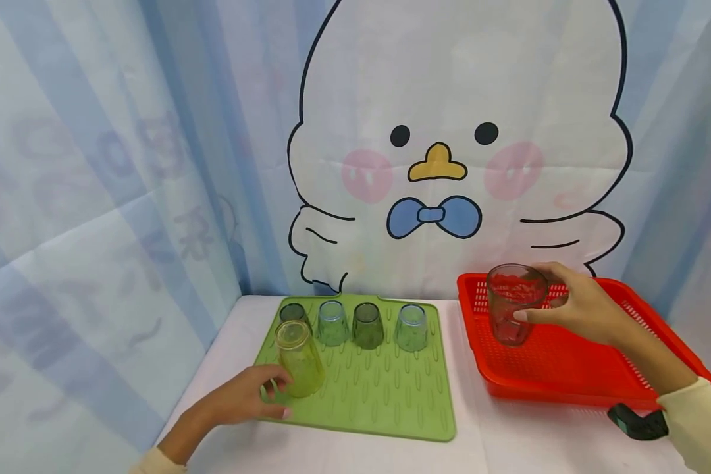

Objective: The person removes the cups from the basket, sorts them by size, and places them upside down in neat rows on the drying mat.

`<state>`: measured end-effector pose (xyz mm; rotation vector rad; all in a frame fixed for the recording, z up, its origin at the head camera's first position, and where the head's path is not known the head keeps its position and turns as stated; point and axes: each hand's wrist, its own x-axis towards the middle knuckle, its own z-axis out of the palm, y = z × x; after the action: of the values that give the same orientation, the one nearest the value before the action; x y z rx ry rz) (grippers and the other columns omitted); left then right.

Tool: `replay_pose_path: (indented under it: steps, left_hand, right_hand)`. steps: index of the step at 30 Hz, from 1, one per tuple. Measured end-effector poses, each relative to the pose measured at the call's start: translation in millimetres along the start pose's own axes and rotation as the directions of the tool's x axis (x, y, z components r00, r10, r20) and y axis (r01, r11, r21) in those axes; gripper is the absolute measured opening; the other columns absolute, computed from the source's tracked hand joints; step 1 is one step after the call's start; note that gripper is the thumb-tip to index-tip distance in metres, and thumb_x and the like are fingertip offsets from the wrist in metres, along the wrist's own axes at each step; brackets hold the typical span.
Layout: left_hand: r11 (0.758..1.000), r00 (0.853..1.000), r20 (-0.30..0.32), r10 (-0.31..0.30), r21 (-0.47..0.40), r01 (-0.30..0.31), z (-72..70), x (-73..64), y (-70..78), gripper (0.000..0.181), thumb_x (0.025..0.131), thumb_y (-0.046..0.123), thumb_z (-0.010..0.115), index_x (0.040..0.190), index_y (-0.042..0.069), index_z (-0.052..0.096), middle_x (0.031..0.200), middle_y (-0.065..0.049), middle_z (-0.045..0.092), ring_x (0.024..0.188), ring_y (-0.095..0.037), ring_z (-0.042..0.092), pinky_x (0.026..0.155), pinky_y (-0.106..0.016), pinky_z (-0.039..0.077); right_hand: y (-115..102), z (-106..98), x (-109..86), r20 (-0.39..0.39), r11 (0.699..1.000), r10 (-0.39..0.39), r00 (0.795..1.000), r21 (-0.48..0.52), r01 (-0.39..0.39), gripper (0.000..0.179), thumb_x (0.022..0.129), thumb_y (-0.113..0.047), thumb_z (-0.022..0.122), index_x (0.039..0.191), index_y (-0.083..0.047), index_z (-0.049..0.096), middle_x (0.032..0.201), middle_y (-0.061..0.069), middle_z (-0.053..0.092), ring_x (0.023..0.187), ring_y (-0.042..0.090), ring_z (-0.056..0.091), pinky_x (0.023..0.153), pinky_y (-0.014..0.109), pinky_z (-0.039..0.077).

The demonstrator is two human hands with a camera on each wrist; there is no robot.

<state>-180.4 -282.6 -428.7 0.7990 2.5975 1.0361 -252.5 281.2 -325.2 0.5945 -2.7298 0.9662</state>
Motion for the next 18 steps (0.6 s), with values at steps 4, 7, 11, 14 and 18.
replay_pose_path:
  steps: [4, 7, 11, 14, 18]
  left_hand:
    - [1.000, 0.999, 0.042, 0.005, -0.023, -0.004, 3.4, 3.2, 9.4, 0.048, 0.086, 0.033, 0.080, 0.121, 0.003, 0.064, 0.108, -0.010, 0.065, 0.091, -0.019, 0.061, 0.080, -0.032, 0.053]
    - [0.999, 0.997, 0.072, 0.009, -0.032, -0.007, 6.8, 6.1, 17.2, 0.051, 0.087, 0.035, 0.079, 0.123, 0.003, 0.063, 0.108, -0.009, 0.065, 0.093, -0.019, 0.062, 0.081, -0.033, 0.054]
    - [0.999, 0.996, 0.083, 0.045, -0.031, -0.042, 11.4, 10.8, 29.0, 0.050, 0.088, 0.034, 0.079, 0.124, 0.004, 0.063, 0.106, -0.009, 0.066, 0.092, -0.017, 0.062, 0.079, -0.033, 0.054]
    - [0.997, 0.995, 0.060, 0.079, -0.008, -0.079, 14.2, 15.7, 39.9, 0.045, 0.088, 0.034, 0.078, 0.124, 0.010, 0.063, 0.105, -0.003, 0.066, 0.091, -0.013, 0.061, 0.078, -0.031, 0.052]
    - [0.994, 0.994, 0.010, 0.107, 0.022, -0.107, 17.8, 23.7, 58.4, 0.046, 0.088, 0.038, 0.077, 0.127, 0.019, 0.061, 0.107, 0.006, 0.064, 0.091, -0.005, 0.059, 0.079, -0.028, 0.052]
  right_hand:
    - [-16.9, 2.1, -8.7, -0.020, 1.000, 0.001, 1.000, -0.001, -0.001, 0.080, 0.078, -0.035, 0.087, 0.142, -0.009, 0.048, 0.119, 0.009, 0.062, 0.097, 0.003, 0.051, 0.067, 0.023, 0.056]
    - [-30.3, 4.9, -15.3, -0.025, 1.000, 0.005, 1.000, 0.006, -0.005, 0.081, 0.078, -0.036, 0.088, 0.143, -0.011, 0.048, 0.120, 0.009, 0.062, 0.096, 0.000, 0.052, 0.066, 0.024, 0.056]
    - [-48.3, 10.6, -22.6, -0.038, 0.999, -0.024, 0.999, 0.020, 0.025, 0.079, 0.076, -0.035, 0.089, 0.142, -0.012, 0.051, 0.119, 0.006, 0.063, 0.098, 0.001, 0.053, 0.069, 0.022, 0.057]
    - [-62.4, 16.2, -28.0, -0.041, 0.997, -0.060, 0.997, 0.045, 0.061, 0.078, 0.074, -0.032, 0.090, 0.140, -0.014, 0.052, 0.119, 0.006, 0.063, 0.096, 0.002, 0.056, 0.070, 0.022, 0.057]
    - [-78.6, 26.9, -35.4, -0.046, 0.989, -0.127, 0.991, 0.076, 0.130, 0.078, 0.071, -0.029, 0.093, 0.138, -0.016, 0.054, 0.120, 0.004, 0.065, 0.093, 0.006, 0.060, 0.069, 0.023, 0.058]
